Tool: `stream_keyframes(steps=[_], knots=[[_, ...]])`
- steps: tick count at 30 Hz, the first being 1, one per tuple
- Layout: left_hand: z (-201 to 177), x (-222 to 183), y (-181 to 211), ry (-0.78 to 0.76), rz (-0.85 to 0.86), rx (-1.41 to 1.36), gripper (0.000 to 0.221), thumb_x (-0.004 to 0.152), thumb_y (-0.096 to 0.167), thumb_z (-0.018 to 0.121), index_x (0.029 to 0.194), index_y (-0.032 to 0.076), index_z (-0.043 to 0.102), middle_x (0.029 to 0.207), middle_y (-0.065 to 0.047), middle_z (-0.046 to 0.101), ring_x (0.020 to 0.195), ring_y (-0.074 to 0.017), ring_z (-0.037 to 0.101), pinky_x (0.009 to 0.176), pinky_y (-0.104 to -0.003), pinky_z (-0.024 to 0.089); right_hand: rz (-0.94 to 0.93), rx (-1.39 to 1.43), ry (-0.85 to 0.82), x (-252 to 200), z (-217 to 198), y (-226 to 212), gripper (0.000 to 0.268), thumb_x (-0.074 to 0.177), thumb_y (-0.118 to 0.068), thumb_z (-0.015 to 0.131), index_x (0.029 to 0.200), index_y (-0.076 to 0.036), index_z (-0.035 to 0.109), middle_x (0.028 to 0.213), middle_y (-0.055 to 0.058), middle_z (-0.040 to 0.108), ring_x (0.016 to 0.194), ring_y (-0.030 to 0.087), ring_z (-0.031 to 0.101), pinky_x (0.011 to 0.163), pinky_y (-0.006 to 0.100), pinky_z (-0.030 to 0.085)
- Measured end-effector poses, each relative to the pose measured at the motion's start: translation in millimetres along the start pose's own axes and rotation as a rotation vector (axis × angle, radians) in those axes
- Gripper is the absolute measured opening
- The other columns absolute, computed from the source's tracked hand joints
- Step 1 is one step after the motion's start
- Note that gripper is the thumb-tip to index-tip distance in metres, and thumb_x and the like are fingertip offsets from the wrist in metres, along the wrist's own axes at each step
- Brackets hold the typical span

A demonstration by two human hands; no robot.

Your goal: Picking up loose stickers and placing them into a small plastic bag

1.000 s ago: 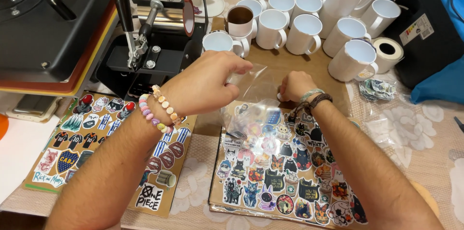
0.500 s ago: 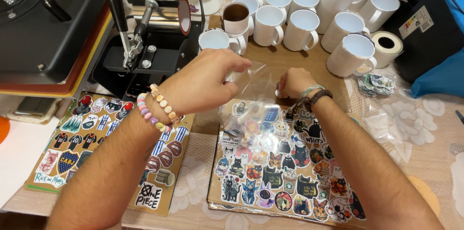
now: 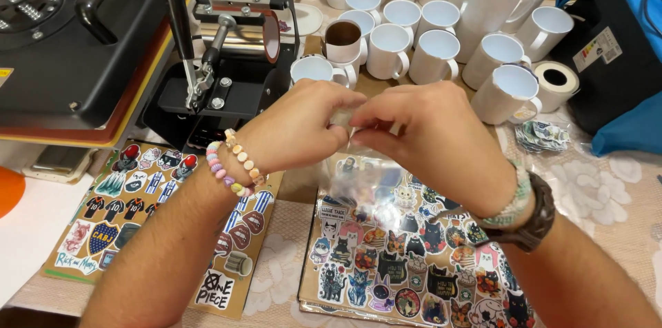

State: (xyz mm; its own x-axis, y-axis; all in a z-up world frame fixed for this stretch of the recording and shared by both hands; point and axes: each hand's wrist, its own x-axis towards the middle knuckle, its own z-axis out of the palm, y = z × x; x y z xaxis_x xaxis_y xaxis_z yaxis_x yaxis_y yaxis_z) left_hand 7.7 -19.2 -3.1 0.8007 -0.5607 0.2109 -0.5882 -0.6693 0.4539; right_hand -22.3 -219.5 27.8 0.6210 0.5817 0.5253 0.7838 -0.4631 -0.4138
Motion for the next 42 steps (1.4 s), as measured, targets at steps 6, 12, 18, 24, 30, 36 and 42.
stream_keyframes(steps=[6,12,18,24,30,36,42], knots=[[-9,-11,-8,0.035,-0.034,-0.004,0.059,0.069,0.01,0.054,0.126,0.006,0.069,0.118,-0.012,0.074,0.103,-0.0276,0.069,0.093,-0.038,0.048,0.225,0.061,0.131,-23,-8,52,0.01,0.087,-0.01,0.084,0.09,-0.006,0.076,0.082,0.004,0.072,0.071,0.01,0.061,0.066,0.022,0.051],[-12,-18,-11,0.028,-0.08,-0.041,0.057,0.069,0.012,0.055,0.124,0.009,0.07,0.121,-0.008,0.074,0.108,-0.0233,0.07,0.094,-0.036,0.05,0.584,-0.253,-0.464,-62,62,172,0.027,0.085,-0.023,0.076,0.112,-0.022,0.076,0.114,0.002,0.071,0.099,0.019,0.068,0.091,0.036,0.055],[-16,-27,-11,0.042,-0.045,-0.012,0.056,0.069,0.013,0.056,0.123,0.008,0.07,0.119,-0.009,0.074,0.107,-0.0255,0.07,0.091,-0.037,0.05,0.3,-0.114,-0.805,-52,83,234,0.049,0.075,-0.016,0.084,0.122,-0.028,0.072,0.129,-0.004,0.057,0.117,0.021,0.06,0.101,0.038,0.049],[-17,-34,-15,0.06,-0.053,-0.032,0.053,0.07,0.01,0.056,0.121,0.008,0.071,0.115,-0.009,0.076,0.106,-0.0243,0.071,0.09,-0.036,0.051,0.157,-0.342,-0.985,-31,102,256,0.04,0.065,-0.025,0.089,0.102,-0.026,0.073,0.112,-0.005,0.063,0.097,0.024,0.064,0.078,0.042,0.052],[-14,-32,-21,0.052,-0.061,-0.035,0.053,0.07,0.009,0.055,0.12,0.009,0.072,0.114,-0.007,0.077,0.103,-0.0243,0.072,0.088,-0.035,0.051,0.249,-0.35,-0.975,-29,97,256,0.04,0.066,-0.027,0.088,0.102,-0.022,0.073,0.1,-0.004,0.074,0.089,0.022,0.069,0.074,0.038,0.052],[-11,-27,-25,0.052,-0.047,-0.036,0.053,0.07,0.01,0.056,0.12,0.008,0.072,0.115,-0.008,0.076,0.103,-0.0244,0.072,0.089,-0.035,0.051,0.426,-0.284,-0.877,-30,95,254,0.028,0.068,-0.027,0.089,0.092,-0.02,0.077,0.089,-0.006,0.079,0.085,0.016,0.072,0.075,0.031,0.053],[-9,-24,-28,0.053,-0.025,-0.022,0.053,0.07,0.01,0.056,0.121,0.008,0.071,0.116,-0.009,0.076,0.105,-0.0252,0.071,0.091,-0.037,0.051,0.457,-0.3,-0.867,-32,102,266,0.027,0.063,-0.027,0.091,0.085,-0.02,0.076,0.084,-0.003,0.077,0.079,0.019,0.069,0.071,0.033,0.051]])
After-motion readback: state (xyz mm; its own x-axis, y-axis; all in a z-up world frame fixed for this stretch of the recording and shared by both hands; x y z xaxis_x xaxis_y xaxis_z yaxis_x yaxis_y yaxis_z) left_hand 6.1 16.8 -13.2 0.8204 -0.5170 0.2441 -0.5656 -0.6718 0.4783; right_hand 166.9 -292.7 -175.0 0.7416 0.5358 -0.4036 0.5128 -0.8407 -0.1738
